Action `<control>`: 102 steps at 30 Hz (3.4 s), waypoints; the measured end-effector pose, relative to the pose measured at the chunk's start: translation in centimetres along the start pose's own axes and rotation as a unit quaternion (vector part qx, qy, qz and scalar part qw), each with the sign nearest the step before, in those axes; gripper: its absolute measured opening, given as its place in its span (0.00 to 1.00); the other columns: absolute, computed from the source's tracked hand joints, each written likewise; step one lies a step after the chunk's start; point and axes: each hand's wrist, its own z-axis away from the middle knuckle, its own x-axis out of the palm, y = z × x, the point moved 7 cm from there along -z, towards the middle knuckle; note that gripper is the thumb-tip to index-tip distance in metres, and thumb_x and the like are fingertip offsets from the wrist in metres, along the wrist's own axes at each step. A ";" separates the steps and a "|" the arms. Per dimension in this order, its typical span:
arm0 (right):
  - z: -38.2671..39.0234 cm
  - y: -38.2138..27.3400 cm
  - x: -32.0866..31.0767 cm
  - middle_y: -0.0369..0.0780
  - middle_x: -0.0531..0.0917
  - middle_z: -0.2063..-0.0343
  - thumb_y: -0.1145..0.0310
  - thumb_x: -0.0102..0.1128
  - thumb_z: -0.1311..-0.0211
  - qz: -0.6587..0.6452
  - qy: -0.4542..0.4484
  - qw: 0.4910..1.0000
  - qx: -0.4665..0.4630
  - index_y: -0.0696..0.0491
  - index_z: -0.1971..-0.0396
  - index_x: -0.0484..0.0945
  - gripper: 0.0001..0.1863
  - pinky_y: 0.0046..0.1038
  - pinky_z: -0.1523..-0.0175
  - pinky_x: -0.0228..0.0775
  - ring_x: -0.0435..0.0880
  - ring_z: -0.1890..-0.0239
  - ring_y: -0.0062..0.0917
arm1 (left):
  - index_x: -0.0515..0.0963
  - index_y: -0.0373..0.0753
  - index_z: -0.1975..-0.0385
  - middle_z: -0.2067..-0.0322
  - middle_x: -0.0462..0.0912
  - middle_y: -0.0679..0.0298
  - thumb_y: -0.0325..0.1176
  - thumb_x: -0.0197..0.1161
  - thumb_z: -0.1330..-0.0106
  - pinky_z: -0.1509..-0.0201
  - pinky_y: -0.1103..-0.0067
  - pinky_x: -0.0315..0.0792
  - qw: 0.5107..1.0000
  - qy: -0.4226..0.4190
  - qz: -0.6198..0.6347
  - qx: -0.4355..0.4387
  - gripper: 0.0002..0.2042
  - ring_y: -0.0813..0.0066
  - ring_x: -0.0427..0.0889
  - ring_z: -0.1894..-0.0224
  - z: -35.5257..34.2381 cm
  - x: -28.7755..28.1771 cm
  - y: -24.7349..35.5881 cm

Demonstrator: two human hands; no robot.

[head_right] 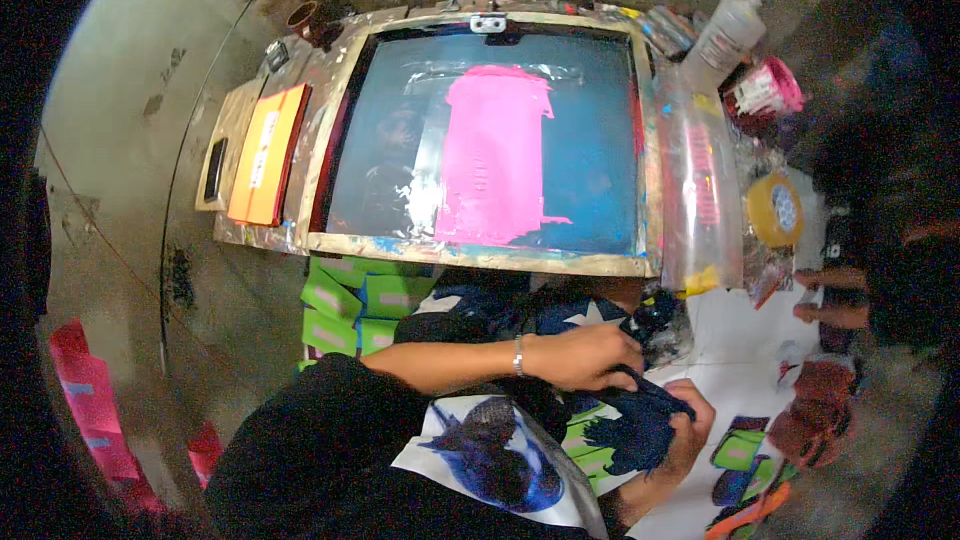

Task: The person spreads ink across a screen printing mesh with a squeegee, scrapes excess ink back into a container, and cleans the tools with a cloth and liquid from a bottle.

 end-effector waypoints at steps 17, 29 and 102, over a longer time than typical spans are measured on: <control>-3.3 2.5 9.2 0.37 0.83 0.69 0.60 0.75 0.61 0.156 -0.418 0.879 0.169 0.62 0.66 0.80 0.25 0.25 0.58 0.71 0.80 0.66 0.20 | 0.75 0.39 0.76 0.83 0.74 0.58 0.35 0.64 0.40 0.78 0.69 0.69 0.906 0.395 -0.147 0.045 0.09 0.61 0.76 0.81 11.8 -15.0 4.5; -4.5 -6.2 18.1 0.46 0.79 0.73 0.59 0.64 0.50 0.210 -0.536 0.817 0.026 0.61 0.70 0.77 0.18 0.34 0.64 0.70 0.80 0.71 0.41 | 0.65 0.37 0.74 0.79 0.74 0.52 0.43 0.56 0.32 0.78 0.69 0.76 0.746 0.659 0.001 0.098 0.16 0.61 0.78 0.80 25.3 -22.9 5.3; -5.3 -6.9 22.3 0.41 0.76 0.57 0.66 0.73 0.64 0.243 -0.387 0.810 -0.367 0.48 0.57 0.78 0.27 0.33 0.52 0.75 0.80 0.55 0.35 | 0.62 0.31 0.41 0.49 0.73 0.56 0.35 0.58 0.38 0.40 0.73 0.66 0.752 0.175 0.635 -0.017 0.26 0.70 0.70 0.42 13.2 -8.2 -1.2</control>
